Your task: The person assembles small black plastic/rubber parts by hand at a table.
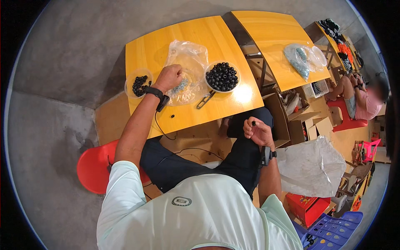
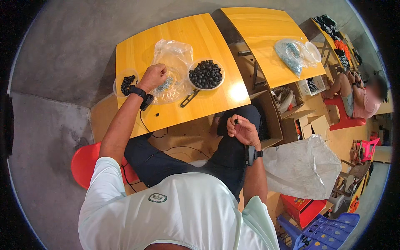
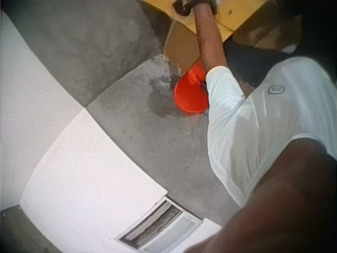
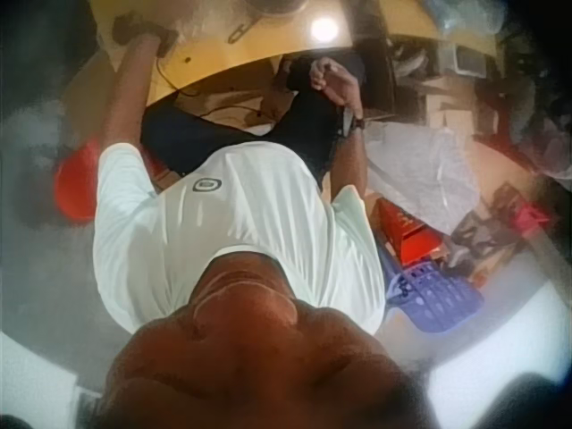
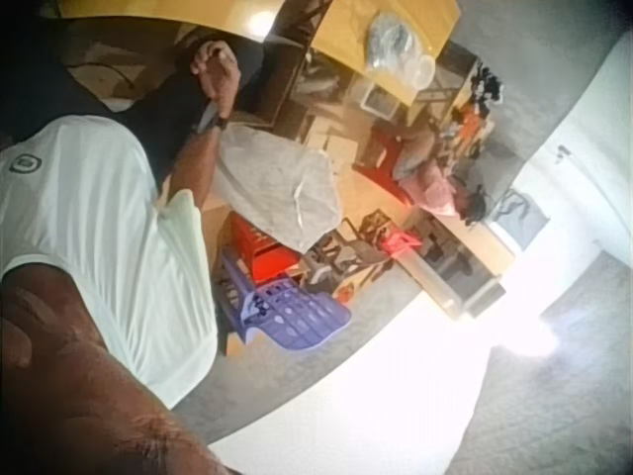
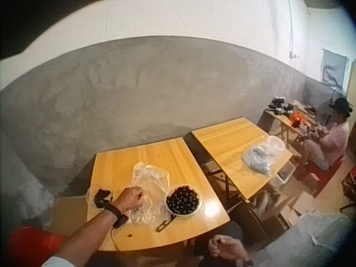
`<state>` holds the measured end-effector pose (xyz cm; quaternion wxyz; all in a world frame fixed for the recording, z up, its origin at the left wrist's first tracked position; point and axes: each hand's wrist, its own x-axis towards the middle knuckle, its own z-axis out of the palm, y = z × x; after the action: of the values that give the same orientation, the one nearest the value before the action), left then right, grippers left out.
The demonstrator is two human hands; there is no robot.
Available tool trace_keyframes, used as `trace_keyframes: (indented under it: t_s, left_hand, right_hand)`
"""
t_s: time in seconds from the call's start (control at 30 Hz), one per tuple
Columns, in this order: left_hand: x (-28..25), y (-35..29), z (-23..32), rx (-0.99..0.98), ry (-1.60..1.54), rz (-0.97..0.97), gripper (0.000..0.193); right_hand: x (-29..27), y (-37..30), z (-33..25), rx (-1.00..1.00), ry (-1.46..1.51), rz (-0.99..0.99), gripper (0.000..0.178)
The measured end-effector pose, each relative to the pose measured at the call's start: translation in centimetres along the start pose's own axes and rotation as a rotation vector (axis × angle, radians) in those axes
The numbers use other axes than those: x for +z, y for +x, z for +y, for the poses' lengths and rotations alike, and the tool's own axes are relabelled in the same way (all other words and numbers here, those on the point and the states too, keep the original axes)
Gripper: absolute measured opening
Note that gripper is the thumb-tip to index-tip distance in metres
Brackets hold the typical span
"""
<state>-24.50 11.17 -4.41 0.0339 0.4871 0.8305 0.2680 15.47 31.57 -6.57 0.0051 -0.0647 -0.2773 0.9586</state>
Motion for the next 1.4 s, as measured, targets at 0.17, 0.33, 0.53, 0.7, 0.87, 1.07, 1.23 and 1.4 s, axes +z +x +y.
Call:
trace_keyframes:
  t_s: [0.17, 0.33, 0.53, 0.7, 0.87, 1.07, 1.23, 1.4]
  left_hand:
    - [0.0, -0.2, 0.2, 0.068, -0.006, 0.019, 0.006]
    - [0.0, -0.8, 0.1, -0.025, -0.160, 0.072, 0.007]
    - [-0.1, -1.2, 1.0, -0.001, -0.308, 0.156, 0.008]
    - [-0.9, -5.5, 8.1, -0.105, -0.539, 0.056, 0.010]
    - [0.0, -10.9, 17.6, 0.013, -0.753, -0.119, 0.010]
    - [2.3, -14.0, 21.6, -0.015, -0.745, -0.032, 0.014]
    - [2.3, -15.2, 21.8, 0.017, -0.627, 0.056, 0.015]
    - [2.4, -15.9, 21.9, 0.030, -0.545, 0.061, 0.015]
  right_hand:
    - [-0.1, 0.0, 0.1, -0.002, -0.001, 0.006, 0.027]
    - [0.0, 0.0, 0.1, 0.001, -0.015, -0.001, 0.027]
    - [0.0, -0.3, 0.1, 0.000, -0.059, -0.004, 0.025]
    - [1.1, 0.3, 1.2, 0.037, -0.235, 0.066, 0.026]
    - [1.4, 1.0, 2.8, 0.115, -0.297, 0.050, 0.024]
    - [2.9, 2.1, 5.9, 0.127, -0.240, 0.037, 0.024]
    - [3.5, 1.9, 7.6, 0.100, -0.137, 0.022, 0.024]
    - [3.7, 1.9, 8.1, 0.122, -0.177, 0.004, 0.025]
